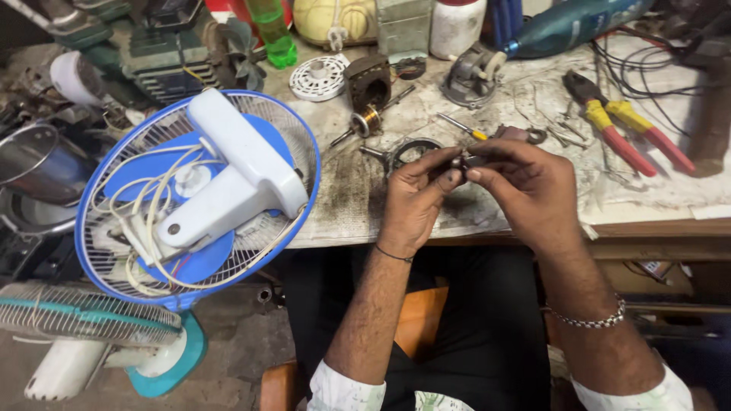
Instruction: The person disassembles and reassembles small electrical components on a workbench. They handle a motor housing, rotor, and washers, using a screwdriver to tighten screws and a sanding block to smooth a metal part. The person repeatedly places and removes washers and adjusts the rotor within the housing.
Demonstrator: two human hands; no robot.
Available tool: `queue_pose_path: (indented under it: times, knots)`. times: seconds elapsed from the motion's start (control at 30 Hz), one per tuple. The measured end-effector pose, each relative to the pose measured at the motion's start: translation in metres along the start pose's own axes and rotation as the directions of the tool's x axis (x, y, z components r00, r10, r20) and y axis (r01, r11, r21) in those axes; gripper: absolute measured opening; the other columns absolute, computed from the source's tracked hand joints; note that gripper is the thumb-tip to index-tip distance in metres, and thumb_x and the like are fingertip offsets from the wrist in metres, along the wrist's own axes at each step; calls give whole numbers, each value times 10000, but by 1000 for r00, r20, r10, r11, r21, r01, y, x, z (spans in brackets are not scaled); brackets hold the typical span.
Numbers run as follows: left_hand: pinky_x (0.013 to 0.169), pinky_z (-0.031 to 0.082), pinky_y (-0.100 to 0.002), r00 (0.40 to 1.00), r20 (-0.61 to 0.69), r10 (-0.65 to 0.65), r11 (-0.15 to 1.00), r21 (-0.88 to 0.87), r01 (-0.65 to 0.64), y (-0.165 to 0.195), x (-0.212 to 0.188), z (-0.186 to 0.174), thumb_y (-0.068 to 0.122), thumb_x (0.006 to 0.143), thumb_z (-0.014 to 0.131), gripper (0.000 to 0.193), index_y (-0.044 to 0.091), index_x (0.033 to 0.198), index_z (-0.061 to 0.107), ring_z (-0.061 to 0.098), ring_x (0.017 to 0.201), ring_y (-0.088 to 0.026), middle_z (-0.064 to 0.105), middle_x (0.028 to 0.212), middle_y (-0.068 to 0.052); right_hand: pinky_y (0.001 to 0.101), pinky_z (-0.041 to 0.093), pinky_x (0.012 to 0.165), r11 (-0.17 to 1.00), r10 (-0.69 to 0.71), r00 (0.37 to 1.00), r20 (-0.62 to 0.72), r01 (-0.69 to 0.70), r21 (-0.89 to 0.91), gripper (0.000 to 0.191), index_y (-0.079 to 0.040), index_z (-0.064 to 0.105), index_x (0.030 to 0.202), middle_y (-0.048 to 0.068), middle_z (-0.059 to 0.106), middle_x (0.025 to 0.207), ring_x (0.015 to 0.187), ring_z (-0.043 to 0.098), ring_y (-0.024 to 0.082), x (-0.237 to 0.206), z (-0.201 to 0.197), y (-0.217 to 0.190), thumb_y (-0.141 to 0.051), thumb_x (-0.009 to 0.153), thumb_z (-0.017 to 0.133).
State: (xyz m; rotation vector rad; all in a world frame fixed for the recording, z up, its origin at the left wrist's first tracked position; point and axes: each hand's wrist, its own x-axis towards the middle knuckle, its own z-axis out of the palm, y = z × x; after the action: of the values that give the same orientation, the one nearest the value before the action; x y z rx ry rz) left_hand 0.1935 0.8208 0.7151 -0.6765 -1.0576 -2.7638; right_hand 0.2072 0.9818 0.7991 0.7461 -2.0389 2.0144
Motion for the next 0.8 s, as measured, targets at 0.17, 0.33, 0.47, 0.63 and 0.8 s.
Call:
queue_pose_path:
  times: [0.17,0.33,0.47,0.63,0.8]
  knots:
    - [1126,532,-331,999,38,14,998,57,-16,-5,3,-5,-78,1007,695,307,-37,1311,682,607,1284,-196,627,1331,-110,239,548,869,936,-172,981,95,193,-296,274,43,696,1201,84,668,1097,980,653,132,3,-8,3,58,932,747]
    - [1149,500,-312,997,58,46,990,134,-53,-10,8,-1,-88,978,712,378,-32,1346,651,596,1303,-175,623,1356,-92,257,545,879,938,-171,981,95,192,-288,269,22,705,1195,93,681,1104,996,660,147,10,-19,9,13,933,760]
    - [1089,539,-339,999,-3,-33,987,159,33,-12,10,5,-75,961,717,385,-26,1333,632,643,1192,-186,678,1261,-113,287,555,903,893,-187,966,181,244,-378,291,27,711,1198,116,724,1111,1027,691,180,14,-34,9,-14,913,759]
    - [1081,545,-322,1000,3,0,981,194,0,-15,11,9,-75,976,723,303,-28,1263,640,647,1177,-177,678,1219,-94,297,566,907,907,-113,970,215,189,-376,313,20,709,1210,124,741,1105,1024,706,191,15,-46,8,-23,903,752]
    - [1056,543,-313,1000,3,-14,978,209,13,-17,11,11,-65,968,728,300,-20,1252,643,643,1161,-166,675,1206,-86,302,575,915,914,-109,972,209,181,-362,260,15,707,1193,125,745,1105,1034,718,190,14,-49,7,-25,937,727]
